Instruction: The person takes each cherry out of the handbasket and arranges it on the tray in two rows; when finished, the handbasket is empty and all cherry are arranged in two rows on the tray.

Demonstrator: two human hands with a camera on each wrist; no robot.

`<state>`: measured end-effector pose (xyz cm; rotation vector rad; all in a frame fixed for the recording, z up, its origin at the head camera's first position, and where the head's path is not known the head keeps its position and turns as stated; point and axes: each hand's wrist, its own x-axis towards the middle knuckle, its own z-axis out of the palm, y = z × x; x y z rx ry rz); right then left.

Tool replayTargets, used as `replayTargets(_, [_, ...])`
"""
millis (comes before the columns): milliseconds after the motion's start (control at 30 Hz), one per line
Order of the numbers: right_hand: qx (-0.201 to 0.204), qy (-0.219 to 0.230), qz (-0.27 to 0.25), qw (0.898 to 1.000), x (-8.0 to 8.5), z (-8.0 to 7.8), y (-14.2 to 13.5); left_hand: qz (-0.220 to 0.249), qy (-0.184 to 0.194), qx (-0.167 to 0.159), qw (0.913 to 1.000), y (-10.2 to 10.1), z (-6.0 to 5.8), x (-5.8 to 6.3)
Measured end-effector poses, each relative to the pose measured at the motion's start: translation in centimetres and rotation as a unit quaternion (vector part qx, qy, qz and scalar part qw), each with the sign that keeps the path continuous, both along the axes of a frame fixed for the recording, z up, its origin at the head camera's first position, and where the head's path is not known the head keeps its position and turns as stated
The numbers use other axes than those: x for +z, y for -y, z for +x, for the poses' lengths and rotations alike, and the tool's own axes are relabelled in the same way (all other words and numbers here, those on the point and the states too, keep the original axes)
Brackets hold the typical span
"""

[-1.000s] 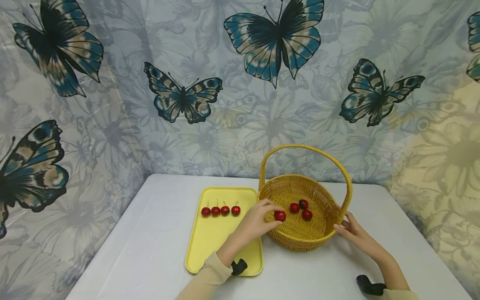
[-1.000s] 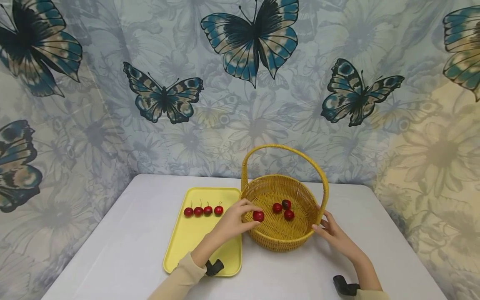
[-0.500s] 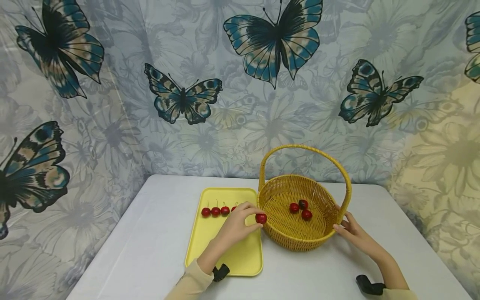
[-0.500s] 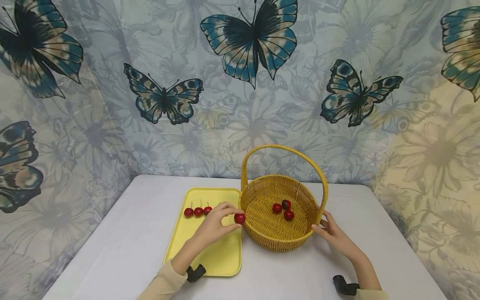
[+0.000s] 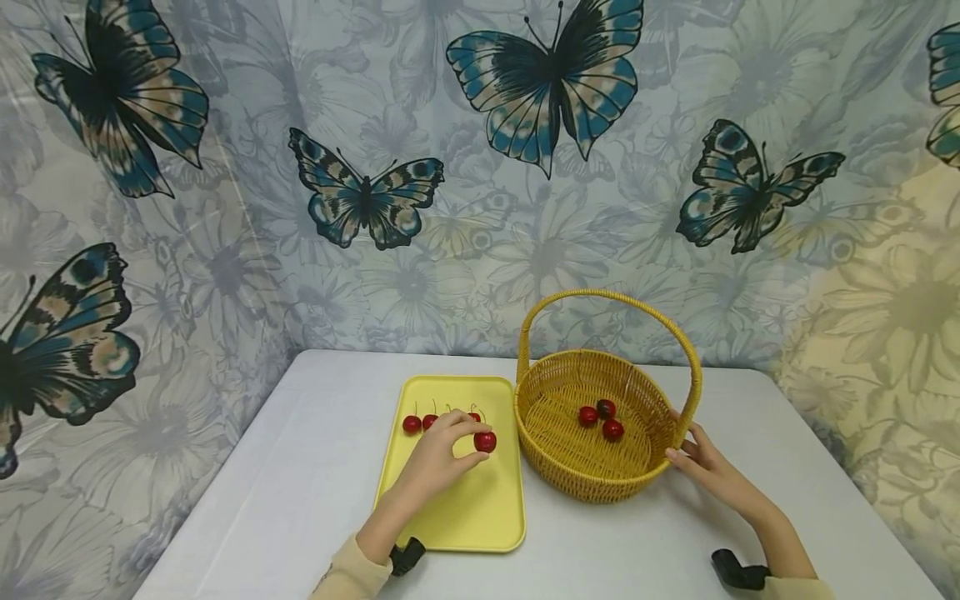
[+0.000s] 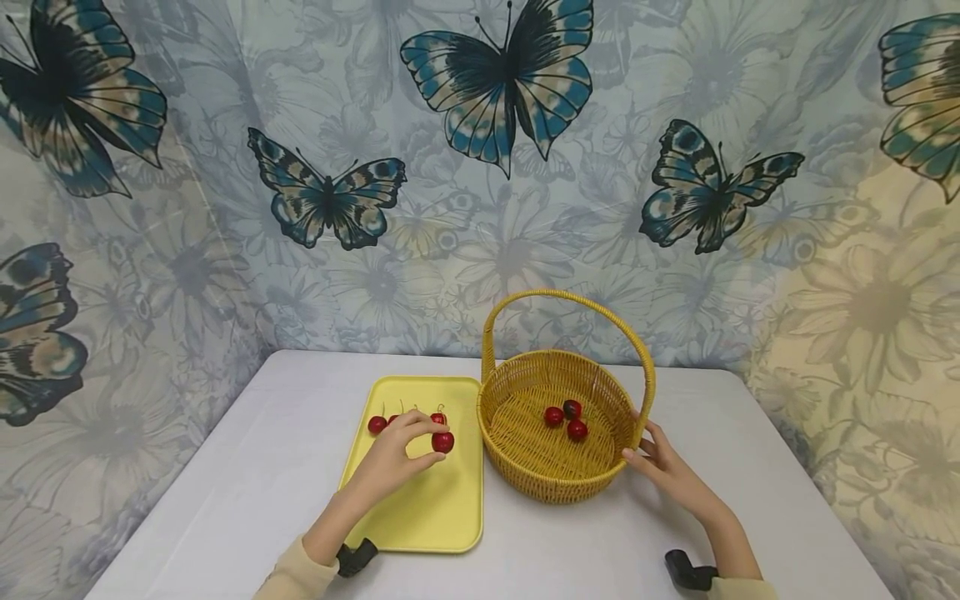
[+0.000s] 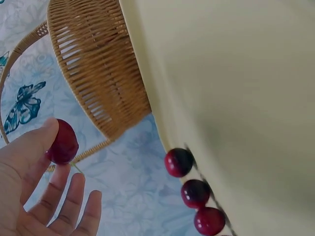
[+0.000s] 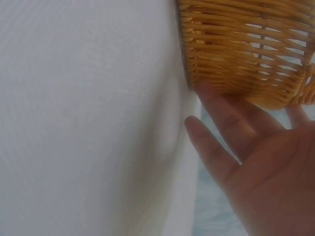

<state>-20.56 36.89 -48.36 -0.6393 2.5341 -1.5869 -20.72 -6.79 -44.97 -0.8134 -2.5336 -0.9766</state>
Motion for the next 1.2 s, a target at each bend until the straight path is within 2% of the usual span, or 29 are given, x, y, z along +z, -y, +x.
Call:
replayTargets(267, [-0.005, 0.0, 0.006, 1.0, 0.1, 0.1, 0.1, -0.014, 0.027, 0.032, 0.999, 2.4, 0.7, -0.8])
replayTargets(467, [-0.011, -0.001, 0.013, 1.0, 0.1, 0.1, 0.1, -0.042, 0.024, 0.046, 0.9978, 4.0, 1.0, -1.6])
replayTargets(600, [-0.017, 0.003, 0.024, 1.0, 0.1, 0.1, 0.2, -0.075, 0.037, 0.057, 0.9949, 4.9, 0.8, -2.0])
replayTargets(800, [-0.016, 0.005, 0.021, 1.0, 0.2, 0.2, 0.3, -0.101, 0.061, 0.053, 0.9916, 6.1, 0.4, -2.4])
replayTargets(1067, [-0.005, -0.006, 0.013, 1.0, 0.3, 0.1, 0.1, -0.09, 0.112, 0.074, 0.9868, 7.6, 0.0, -2.1])
replayTargets(1200, [-0.003, -0.001, 0.012, 1.0, 0.2, 0.0, 0.1, -0.097, 0.121, 0.088, 0.9839, 8.3, -0.3, -2.1])
